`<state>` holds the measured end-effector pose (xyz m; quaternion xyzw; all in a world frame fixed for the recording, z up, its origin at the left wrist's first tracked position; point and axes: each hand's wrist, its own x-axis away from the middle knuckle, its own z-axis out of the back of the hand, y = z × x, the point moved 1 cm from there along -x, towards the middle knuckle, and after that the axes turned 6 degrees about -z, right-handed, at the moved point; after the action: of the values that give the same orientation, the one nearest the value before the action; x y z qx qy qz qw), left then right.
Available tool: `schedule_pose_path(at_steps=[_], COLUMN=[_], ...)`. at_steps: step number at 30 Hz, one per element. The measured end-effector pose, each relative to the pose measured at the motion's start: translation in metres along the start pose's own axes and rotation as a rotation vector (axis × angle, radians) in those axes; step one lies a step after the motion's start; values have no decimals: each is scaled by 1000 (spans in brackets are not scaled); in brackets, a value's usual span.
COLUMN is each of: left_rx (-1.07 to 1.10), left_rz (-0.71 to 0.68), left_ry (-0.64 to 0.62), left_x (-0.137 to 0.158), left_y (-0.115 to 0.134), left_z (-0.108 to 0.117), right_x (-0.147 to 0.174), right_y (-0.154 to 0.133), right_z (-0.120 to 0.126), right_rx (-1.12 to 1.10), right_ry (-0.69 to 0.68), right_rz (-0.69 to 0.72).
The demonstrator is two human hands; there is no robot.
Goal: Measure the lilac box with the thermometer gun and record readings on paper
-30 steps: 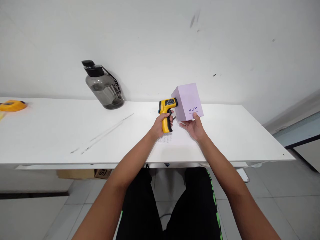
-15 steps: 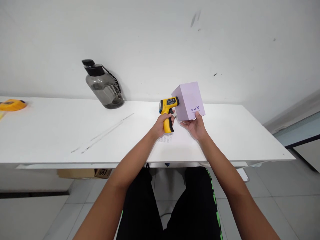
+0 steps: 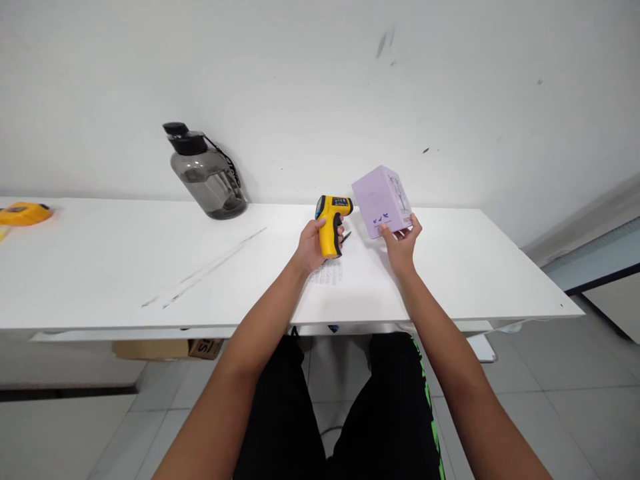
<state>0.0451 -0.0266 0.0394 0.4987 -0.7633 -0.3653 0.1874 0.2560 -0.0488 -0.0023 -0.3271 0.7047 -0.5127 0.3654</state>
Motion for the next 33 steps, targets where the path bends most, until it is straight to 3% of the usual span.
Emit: schedule_pose_path(at_steps=[7,11,14,19,25,30,33], left_rx=[-131,-615,-961,-1295,-1513,-1660,-1686], left_rz=[-146,-330,-406,-232,-106,-73,-119], left_ry=[206,523,617,702,784,802,767], left_x=[-8,-12,-10,-7,-8,-8,-8], left_y=[3,0,4,15,17,17,16], left_z=[7,21,32,42,46,54,60], right_x=[-7,-12,-14,-21,-32,-28,-18], right_y=[1,1,0,13,37,31,18], right_z=[8,13,15,17,20,19,15], right_rx=[179,455,656,789,861,899,895], right_ry=[88,201,237,244,292,267,183], right_rz=[39,40,-9,-20,162,200,310])
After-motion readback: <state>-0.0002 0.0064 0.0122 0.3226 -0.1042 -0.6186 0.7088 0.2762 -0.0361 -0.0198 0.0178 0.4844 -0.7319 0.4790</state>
